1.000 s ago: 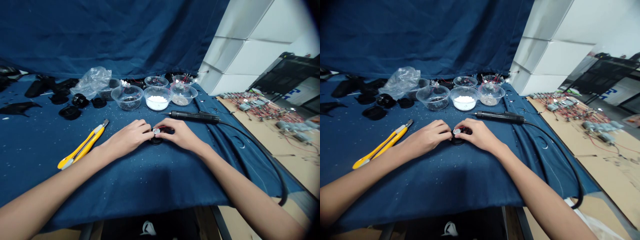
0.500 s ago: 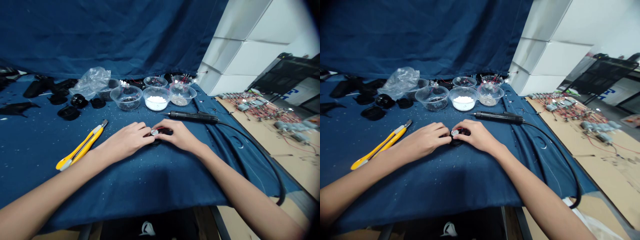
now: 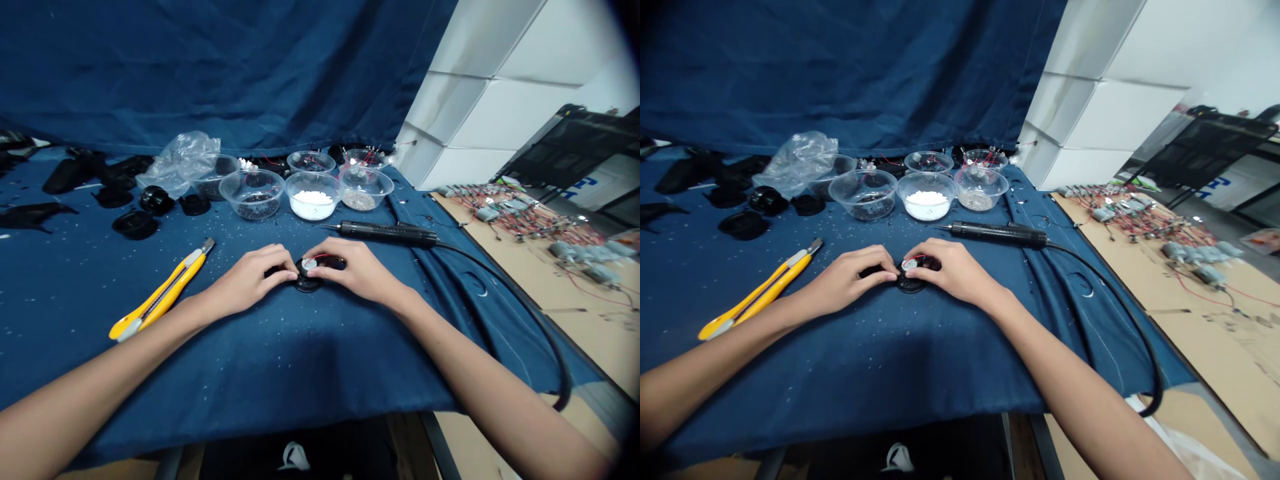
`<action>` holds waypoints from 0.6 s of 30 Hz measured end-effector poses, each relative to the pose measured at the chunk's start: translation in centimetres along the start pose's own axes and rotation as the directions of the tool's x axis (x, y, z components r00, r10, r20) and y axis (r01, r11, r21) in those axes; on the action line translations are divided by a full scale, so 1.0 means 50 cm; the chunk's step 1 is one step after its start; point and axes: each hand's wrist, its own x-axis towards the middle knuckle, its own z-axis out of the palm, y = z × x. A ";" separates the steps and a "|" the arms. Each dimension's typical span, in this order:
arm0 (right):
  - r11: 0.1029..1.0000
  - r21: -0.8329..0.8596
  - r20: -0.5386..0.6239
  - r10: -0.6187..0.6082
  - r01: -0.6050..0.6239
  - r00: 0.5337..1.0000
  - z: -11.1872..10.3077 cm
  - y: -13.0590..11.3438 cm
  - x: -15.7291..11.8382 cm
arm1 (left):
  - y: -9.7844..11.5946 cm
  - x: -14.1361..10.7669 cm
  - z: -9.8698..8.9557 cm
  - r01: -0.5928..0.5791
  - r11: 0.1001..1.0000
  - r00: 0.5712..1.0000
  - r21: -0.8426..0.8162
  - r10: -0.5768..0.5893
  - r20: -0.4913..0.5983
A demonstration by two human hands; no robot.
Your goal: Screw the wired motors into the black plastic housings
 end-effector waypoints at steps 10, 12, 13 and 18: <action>1.000 -0.015 -0.006 -0.015 0.015 1.000 0.001 0.002 0.001 | 0.014 0.005 -0.014 -0.170 0.967 0.982 0.187 0.150 0.119; 1.000 -0.013 -0.006 -0.014 0.014 1.000 0.001 0.003 0.000 | 0.017 0.007 -0.017 -0.170 0.964 0.981 0.202 0.145 0.132; 1.000 -0.013 -0.004 -0.014 0.014 1.000 0.001 0.003 0.000 | 0.018 0.008 -0.018 -0.168 0.963 0.981 0.211 0.141 0.136; 1.000 -0.010 -0.004 -0.015 0.015 1.000 0.000 0.003 0.001 | 0.020 0.010 -0.017 -0.162 0.957 0.982 0.240 0.132 0.139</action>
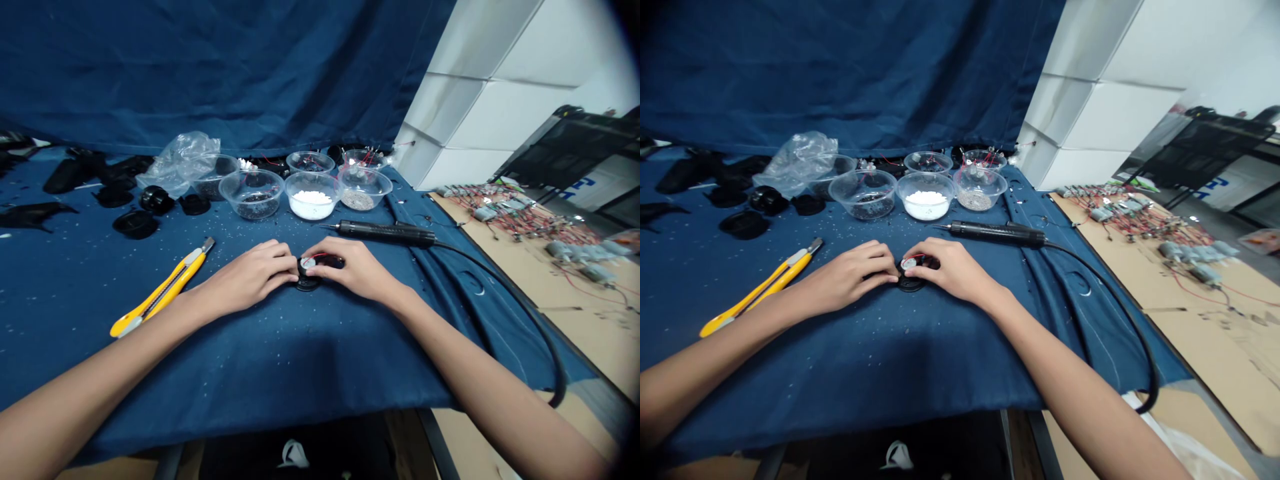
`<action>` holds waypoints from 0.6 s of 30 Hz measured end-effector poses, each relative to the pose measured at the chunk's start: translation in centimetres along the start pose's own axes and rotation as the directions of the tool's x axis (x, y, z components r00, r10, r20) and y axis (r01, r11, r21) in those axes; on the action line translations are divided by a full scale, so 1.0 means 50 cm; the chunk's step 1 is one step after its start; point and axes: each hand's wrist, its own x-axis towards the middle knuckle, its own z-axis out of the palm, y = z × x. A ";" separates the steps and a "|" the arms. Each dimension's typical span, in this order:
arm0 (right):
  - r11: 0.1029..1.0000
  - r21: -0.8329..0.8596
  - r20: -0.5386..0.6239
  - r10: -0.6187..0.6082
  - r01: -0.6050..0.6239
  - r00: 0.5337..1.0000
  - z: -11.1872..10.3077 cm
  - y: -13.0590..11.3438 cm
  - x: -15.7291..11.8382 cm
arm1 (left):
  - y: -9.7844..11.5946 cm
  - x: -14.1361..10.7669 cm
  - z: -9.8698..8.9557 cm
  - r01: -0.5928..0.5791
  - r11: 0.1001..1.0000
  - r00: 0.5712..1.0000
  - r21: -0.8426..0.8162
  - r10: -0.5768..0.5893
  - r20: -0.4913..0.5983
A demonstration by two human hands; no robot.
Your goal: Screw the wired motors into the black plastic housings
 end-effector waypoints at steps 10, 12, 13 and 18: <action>1.000 0.001 0.002 0.001 -0.001 1.000 0.000 -0.001 0.000 | -0.006 -0.006 0.011 -0.030 0.998 0.999 0.054 0.032 -0.026; 1.000 0.000 0.004 0.001 -0.001 1.000 0.000 -0.002 0.000 | -0.009 -0.006 0.014 -0.023 1.000 0.999 0.001 0.023 -0.028; 1.000 0.000 0.005 -0.001 0.001 1.000 -0.001 -0.002 0.001 | -0.011 -0.006 0.016 -0.012 0.999 0.999 -0.040 0.011 -0.032; 1.000 0.002 0.006 -0.003 0.003 1.000 0.000 -0.001 0.001 | -0.014 -0.005 0.028 0.094 0.976 0.991 -0.199 -0.110 -0.073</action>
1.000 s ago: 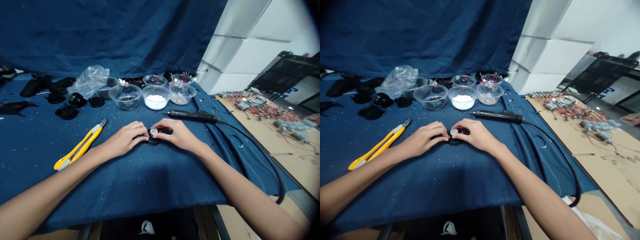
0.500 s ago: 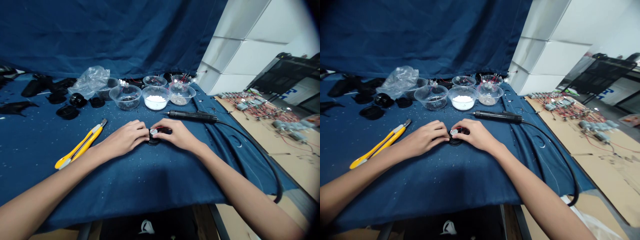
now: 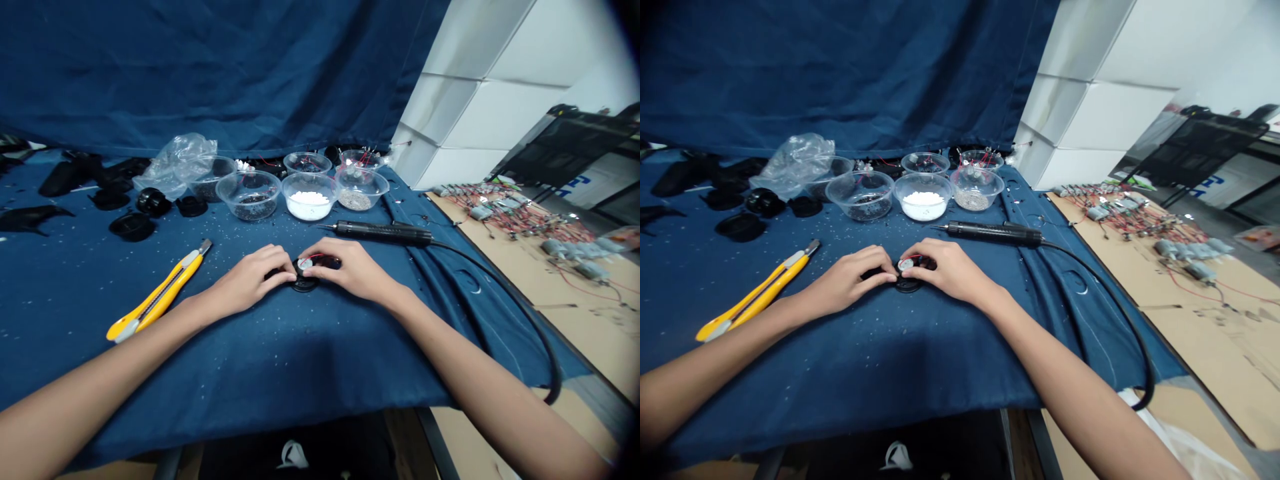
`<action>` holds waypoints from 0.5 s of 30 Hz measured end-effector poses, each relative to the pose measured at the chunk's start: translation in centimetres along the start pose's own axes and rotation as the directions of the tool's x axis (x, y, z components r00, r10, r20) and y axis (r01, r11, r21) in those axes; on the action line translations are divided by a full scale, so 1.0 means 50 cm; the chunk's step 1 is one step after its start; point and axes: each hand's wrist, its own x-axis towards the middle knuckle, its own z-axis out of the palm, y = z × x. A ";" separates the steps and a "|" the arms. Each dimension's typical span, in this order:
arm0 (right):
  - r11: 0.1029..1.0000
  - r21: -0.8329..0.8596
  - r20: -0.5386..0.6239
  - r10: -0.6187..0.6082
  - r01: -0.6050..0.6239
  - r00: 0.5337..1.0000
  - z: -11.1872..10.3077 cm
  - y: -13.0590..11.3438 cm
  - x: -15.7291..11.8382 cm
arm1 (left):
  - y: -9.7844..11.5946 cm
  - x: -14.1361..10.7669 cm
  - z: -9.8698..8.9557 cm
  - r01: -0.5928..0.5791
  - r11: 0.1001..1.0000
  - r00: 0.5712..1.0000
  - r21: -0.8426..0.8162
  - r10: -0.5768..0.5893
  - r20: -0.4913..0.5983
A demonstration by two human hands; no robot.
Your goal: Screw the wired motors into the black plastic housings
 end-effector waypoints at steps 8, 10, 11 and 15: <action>1.000 -0.009 -0.001 0.005 -0.005 1.000 -0.001 -0.002 -0.001 | 0.001 0.000 -0.005 -0.063 0.997 0.998 0.037 0.063 0.022; 1.000 -0.007 0.000 0.007 -0.007 1.000 -0.001 -0.002 0.000 | 0.003 0.000 -0.008 -0.075 0.996 0.997 0.039 0.073 0.037; 1.000 -0.003 0.001 0.006 -0.006 1.000 -0.001 -0.002 0.000 | 0.003 0.000 -0.008 -0.070 0.997 0.997 0.037 0.068 0.037; 1.000 0.011 -0.005 0.000 0.001 1.000 0.001 0.001 0.000 | 0.003 0.002 -0.008 0.024 0.999 1.000 -0.030 -0.023 0.019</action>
